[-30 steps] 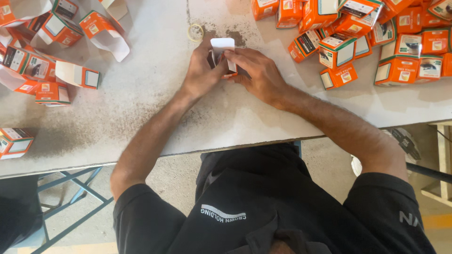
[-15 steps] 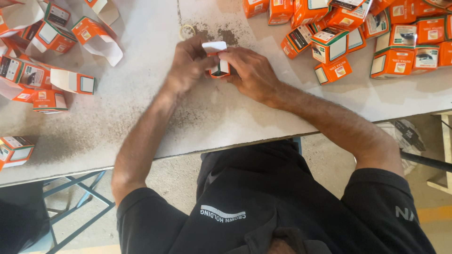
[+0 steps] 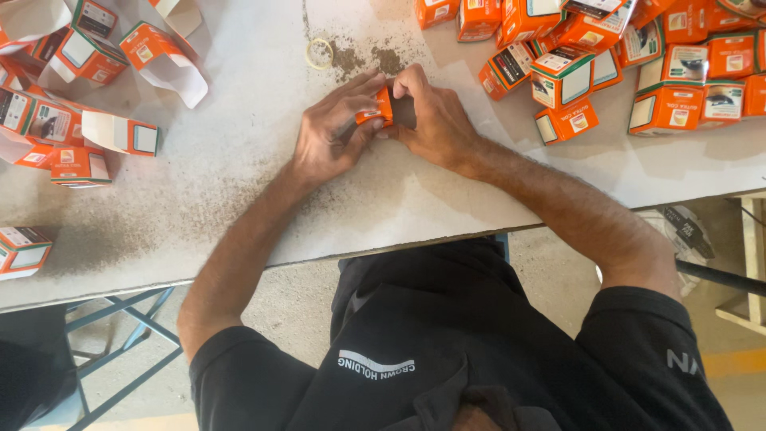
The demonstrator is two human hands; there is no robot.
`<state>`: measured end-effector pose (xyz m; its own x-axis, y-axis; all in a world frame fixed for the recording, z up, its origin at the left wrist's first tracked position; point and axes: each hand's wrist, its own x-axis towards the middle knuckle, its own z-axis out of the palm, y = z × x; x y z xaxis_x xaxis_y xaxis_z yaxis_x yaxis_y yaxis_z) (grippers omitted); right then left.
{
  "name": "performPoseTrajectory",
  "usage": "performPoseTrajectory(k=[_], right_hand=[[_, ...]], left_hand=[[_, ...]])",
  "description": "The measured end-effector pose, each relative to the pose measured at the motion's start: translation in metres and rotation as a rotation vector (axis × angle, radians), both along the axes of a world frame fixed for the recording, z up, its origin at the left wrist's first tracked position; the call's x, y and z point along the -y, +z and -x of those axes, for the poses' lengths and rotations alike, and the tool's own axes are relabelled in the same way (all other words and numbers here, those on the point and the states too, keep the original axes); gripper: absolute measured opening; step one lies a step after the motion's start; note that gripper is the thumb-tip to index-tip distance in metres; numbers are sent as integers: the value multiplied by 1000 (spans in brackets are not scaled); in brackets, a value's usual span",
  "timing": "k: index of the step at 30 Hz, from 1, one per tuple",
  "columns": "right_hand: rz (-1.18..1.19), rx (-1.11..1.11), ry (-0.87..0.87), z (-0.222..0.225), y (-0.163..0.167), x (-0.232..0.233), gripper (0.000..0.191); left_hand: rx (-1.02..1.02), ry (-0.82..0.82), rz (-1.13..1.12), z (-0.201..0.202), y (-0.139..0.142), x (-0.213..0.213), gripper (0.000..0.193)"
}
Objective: The person folds flat cardboard boxes into shape, pressing the flaps closed by hand and placing each finished box onto the pile of boxes on the table.
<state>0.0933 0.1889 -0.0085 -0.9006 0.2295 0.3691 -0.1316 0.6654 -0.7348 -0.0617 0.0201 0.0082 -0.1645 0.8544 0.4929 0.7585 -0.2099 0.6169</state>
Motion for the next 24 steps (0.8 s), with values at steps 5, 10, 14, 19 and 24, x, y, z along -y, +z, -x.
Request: performPoseTrajectory(k=[5,10,14,19,24], right_hand=[[-4,6,-11,2,0,-1,64],[-83,-113,33,2,-4,0,74],[-298,-175,159,4,11,-7,79],[-449,-141,-352,-4,43,-54,64],[-525,-103,-319,6,28,-47,82]], left_hand=[[-208,-25,-35,3,-6,0,24],[-471,4,-47,-1,-3,9,25],[-420,32,-70,2,-8,10,26],[-536,403,-342,62,-34,24,21],[-776,826,-100,155,-21,44,36]])
